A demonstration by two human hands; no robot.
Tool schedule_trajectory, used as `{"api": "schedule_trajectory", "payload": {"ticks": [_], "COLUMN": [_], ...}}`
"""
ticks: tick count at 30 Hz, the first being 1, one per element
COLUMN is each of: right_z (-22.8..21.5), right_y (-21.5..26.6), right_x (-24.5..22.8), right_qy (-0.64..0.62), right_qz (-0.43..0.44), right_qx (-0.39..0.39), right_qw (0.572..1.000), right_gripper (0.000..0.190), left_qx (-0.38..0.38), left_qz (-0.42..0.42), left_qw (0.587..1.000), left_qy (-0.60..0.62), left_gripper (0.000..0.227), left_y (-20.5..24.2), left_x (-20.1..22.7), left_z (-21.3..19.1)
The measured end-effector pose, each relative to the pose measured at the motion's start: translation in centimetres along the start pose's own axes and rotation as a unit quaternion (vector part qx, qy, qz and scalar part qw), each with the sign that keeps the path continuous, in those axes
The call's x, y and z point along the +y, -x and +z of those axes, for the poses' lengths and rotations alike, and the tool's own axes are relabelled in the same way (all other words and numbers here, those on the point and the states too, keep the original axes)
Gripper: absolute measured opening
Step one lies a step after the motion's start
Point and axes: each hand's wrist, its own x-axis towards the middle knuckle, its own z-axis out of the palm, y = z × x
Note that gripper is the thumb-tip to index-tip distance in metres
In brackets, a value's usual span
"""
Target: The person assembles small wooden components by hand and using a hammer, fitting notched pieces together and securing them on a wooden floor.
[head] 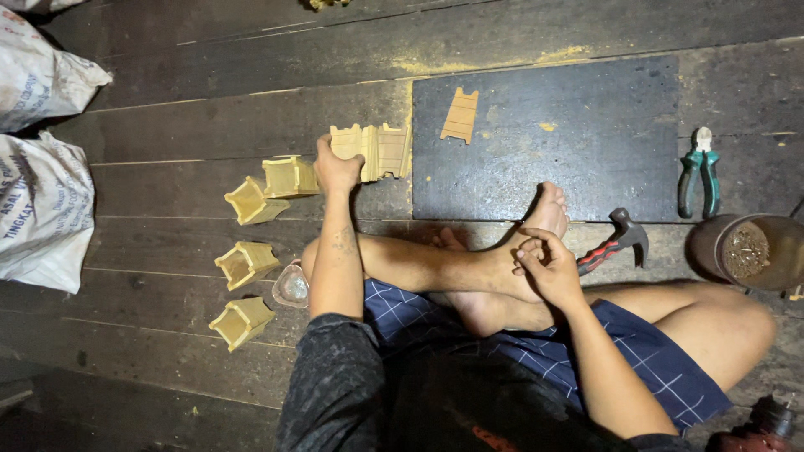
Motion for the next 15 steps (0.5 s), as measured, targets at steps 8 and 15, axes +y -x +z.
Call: {"api": "schedule_trajectory", "payload": {"ticks": [8,15], "right_z": [0.0,0.1], "right_y": [0.0,0.4], "right_x": [-0.5,-1.6], "right_qy": [0.014,0.043], "right_qz": [-0.004,-0.019], "right_qx": [-0.003,-0.005], "right_qw": [1.000,0.999], "right_gripper": [0.043,0.044], "left_qx": [-0.009,-0.018], "left_qz": [0.065,0.078], "left_qw": [0.997,0.995], "left_qy": [-0.042,-0.051], "left_gripper": [0.089,0.091], "left_y": [2.4,3.8], "left_x": [2.0,3.5], "left_z": [-0.7,-1.0]}}
